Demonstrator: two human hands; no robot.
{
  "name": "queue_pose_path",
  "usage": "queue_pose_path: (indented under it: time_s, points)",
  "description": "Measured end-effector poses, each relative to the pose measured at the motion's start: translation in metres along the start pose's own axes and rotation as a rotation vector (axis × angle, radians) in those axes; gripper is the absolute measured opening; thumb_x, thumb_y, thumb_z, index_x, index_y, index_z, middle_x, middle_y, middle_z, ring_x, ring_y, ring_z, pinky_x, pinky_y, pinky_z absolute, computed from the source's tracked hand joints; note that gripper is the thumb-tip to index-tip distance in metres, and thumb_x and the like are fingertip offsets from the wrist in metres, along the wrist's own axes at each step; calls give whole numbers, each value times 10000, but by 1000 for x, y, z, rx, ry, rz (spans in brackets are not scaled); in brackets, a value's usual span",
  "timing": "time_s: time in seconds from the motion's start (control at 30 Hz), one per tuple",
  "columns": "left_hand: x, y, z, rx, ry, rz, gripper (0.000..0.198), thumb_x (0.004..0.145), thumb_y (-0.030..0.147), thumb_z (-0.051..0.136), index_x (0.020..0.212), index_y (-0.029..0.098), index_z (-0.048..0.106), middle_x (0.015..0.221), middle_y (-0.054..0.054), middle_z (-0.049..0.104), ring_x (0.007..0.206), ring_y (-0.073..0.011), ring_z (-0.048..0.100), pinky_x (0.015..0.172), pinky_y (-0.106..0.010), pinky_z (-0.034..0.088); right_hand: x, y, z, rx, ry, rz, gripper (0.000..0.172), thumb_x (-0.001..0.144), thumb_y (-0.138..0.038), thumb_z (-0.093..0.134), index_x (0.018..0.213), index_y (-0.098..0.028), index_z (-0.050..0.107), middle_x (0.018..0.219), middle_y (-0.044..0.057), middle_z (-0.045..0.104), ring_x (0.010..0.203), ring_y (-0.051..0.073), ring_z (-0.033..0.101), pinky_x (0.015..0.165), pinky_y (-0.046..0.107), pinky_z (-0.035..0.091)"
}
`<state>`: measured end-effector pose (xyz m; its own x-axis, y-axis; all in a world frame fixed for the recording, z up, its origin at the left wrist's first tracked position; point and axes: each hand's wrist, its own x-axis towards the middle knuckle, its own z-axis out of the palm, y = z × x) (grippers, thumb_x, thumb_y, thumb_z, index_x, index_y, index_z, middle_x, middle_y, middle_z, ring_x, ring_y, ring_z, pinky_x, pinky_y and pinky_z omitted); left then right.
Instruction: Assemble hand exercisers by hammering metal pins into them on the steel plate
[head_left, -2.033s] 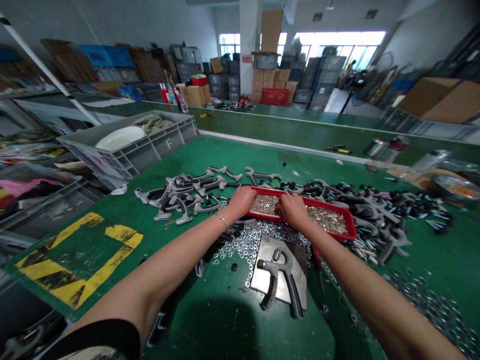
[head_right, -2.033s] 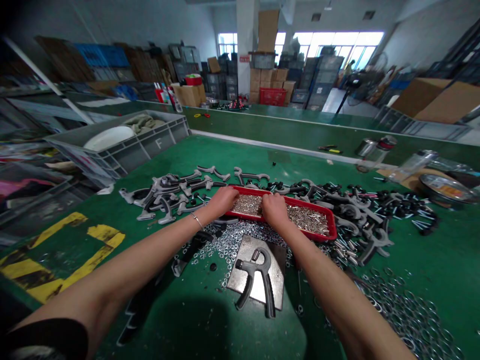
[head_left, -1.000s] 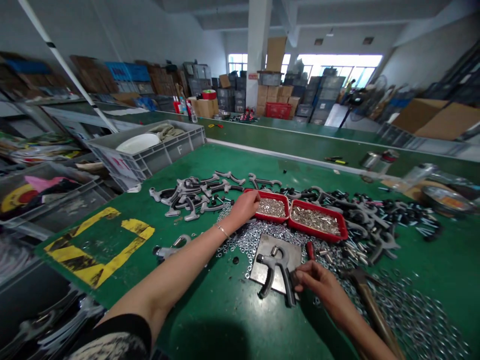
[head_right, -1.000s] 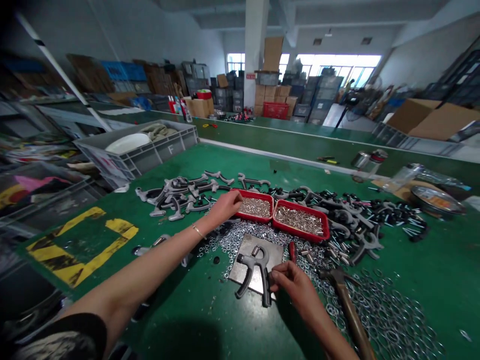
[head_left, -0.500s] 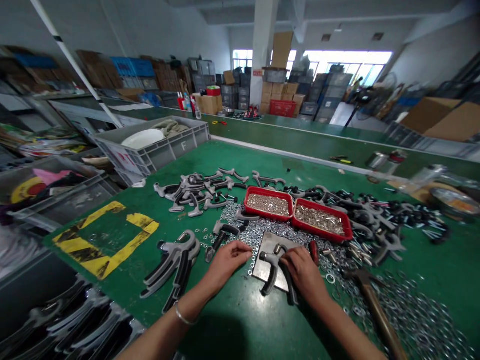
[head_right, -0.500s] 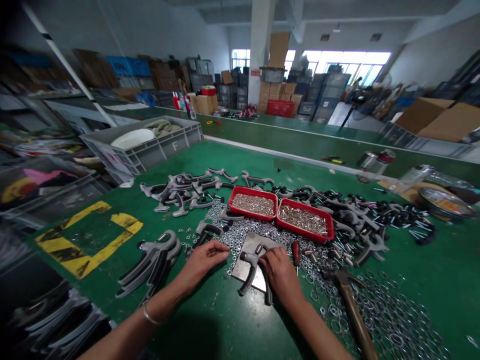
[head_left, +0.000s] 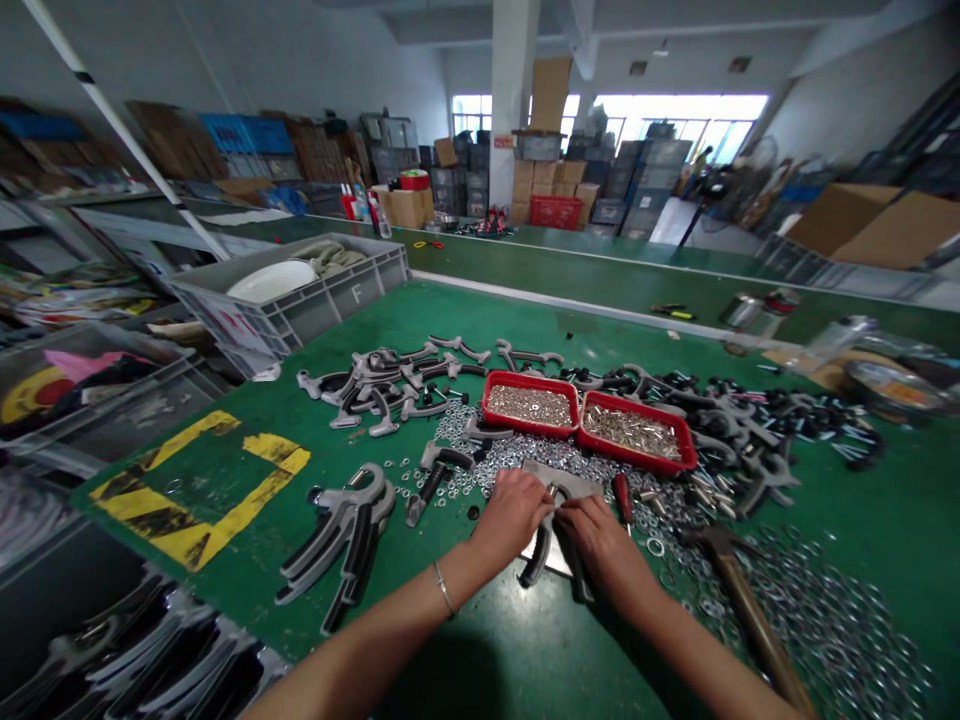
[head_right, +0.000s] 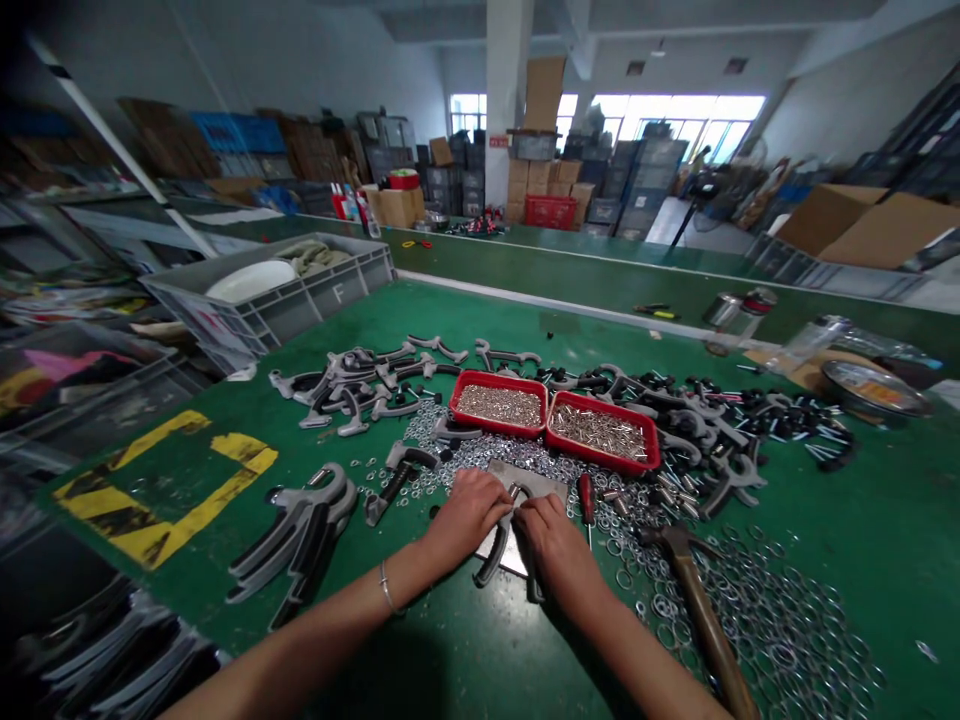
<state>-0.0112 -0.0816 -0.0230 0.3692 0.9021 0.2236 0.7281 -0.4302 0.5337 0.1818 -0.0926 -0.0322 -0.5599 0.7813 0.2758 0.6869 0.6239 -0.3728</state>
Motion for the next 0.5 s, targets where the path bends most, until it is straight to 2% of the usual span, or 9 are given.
queue_pose_path:
  time_s: [0.1, 0.2, 0.37, 0.5]
  points:
    - [2, -1, 6, 68, -32, 63, 169, 955, 308, 547, 912, 186, 656, 923, -49, 651, 979, -226, 538, 920, -392, 352, -17, 11, -16, 81, 81, 182, 239, 985, -282, 424, 1102, -222, 624, 1089, 92, 670, 1035, 241, 611, 934, 407, 514]
    - [-1, -5, 7, 136, -37, 159, 199, 979, 299, 501, 956, 175, 655, 937, -57, 654, 970, -229, 537, 912, -397, 357, -54, 37, -37, 82, 147, 399, 278, 968, -366, 427, 1096, -223, 630, 1114, 106, 672, 1049, 265, 617, 958, 443, 493]
    - [3, -5, 4, 388, -56, 323, 194, 984, 187, 450, 969, 150, 640, 921, -76, 633, 914, -241, 525, 825, -398, 385, -142, 78, -63, -183, 96, 463, 357, 916, -427, 448, 1055, -188, 673, 1070, 149, 678, 945, 312, 621, 870, 482, 502]
    - [16, 5, 2, 580, -126, 502, 207, 968, 172, 457, 866, 113, 627, 850, -86, 610, 840, -248, 522, 805, -429, 392, -186, 83, -68, -311, 6, 517, 364, 898, -428, 449, 1062, -193, 673, 988, 155, 675, 787, 296, 631, 720, 453, 514]
